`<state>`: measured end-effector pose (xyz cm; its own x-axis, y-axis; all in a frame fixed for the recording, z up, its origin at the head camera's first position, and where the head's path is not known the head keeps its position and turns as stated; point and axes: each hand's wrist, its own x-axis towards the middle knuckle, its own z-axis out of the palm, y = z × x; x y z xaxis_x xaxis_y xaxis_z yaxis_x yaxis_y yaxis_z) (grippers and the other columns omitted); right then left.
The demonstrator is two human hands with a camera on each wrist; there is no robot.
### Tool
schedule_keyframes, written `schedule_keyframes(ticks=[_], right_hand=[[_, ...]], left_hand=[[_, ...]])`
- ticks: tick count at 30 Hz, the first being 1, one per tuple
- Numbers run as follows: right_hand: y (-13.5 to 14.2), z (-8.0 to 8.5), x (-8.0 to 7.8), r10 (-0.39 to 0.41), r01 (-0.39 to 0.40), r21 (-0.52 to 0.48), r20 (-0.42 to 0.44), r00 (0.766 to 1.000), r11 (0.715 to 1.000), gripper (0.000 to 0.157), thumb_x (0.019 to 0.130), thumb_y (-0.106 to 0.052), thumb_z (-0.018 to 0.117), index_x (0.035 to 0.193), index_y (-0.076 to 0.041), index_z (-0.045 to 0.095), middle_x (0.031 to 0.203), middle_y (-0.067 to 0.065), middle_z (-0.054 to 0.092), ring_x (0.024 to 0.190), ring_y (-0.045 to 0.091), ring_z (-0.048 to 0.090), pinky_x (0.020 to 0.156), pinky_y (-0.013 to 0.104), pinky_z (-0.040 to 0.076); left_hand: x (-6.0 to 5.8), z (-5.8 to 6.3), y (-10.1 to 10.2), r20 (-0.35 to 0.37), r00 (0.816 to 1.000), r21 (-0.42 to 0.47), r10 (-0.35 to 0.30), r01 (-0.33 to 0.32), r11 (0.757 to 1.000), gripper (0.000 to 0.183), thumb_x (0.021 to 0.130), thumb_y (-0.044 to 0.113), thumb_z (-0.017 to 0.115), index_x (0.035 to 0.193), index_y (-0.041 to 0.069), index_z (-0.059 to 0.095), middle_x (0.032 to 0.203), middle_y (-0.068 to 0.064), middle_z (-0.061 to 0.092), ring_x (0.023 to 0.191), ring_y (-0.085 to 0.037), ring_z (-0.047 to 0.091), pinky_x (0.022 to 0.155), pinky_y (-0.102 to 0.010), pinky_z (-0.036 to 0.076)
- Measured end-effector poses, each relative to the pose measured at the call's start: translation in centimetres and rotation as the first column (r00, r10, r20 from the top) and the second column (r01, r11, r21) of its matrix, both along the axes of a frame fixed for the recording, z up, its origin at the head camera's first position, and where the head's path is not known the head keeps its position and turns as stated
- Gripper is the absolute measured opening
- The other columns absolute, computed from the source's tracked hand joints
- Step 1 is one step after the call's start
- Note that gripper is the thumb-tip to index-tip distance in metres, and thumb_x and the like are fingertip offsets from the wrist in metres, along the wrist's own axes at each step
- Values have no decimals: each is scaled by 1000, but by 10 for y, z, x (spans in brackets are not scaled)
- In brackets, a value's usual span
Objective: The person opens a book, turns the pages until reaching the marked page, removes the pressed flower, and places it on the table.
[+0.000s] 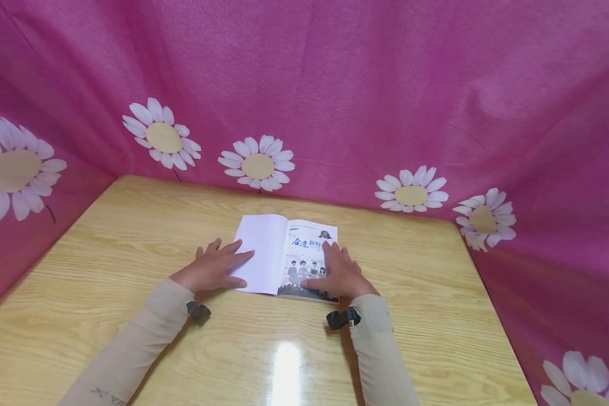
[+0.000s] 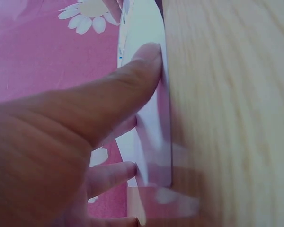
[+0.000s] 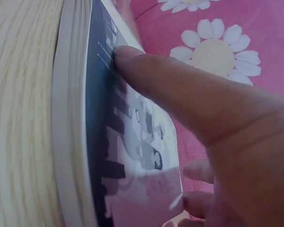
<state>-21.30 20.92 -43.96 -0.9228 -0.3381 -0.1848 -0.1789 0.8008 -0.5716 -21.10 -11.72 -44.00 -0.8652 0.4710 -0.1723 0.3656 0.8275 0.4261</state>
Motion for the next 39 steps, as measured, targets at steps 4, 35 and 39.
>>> schedule_keyframes(ticks=[4,35,39], right_hand=[[1,0,-1,10,-11,-57,-17,1000,998,117,74,-60,74,155,-8,9,161,13,12,146,38,1,116,55,6],[-12,16,8,1,-6,-396,-15,1000,918,54,99,-16,52,149,-11,33,151,13,38,143,33,24,113,57,18],[-17,19,8,-87,35,-371,-125,988,928,62,91,-26,65,147,-15,38,149,13,42,139,34,33,110,57,26]], left_hand=[[2,0,-1,-9,1000,12,-12,13,1000,74,87,45,68,151,27,35,160,-11,16,140,-55,2,102,-77,-1],[2,-4,-3,-98,995,-4,-14,13,1000,46,102,41,42,146,28,44,156,-11,29,139,-50,17,102,-77,10],[2,-2,-5,-99,995,-15,-22,20,1000,48,101,40,46,147,28,43,156,-12,28,139,-50,16,102,-77,9]])
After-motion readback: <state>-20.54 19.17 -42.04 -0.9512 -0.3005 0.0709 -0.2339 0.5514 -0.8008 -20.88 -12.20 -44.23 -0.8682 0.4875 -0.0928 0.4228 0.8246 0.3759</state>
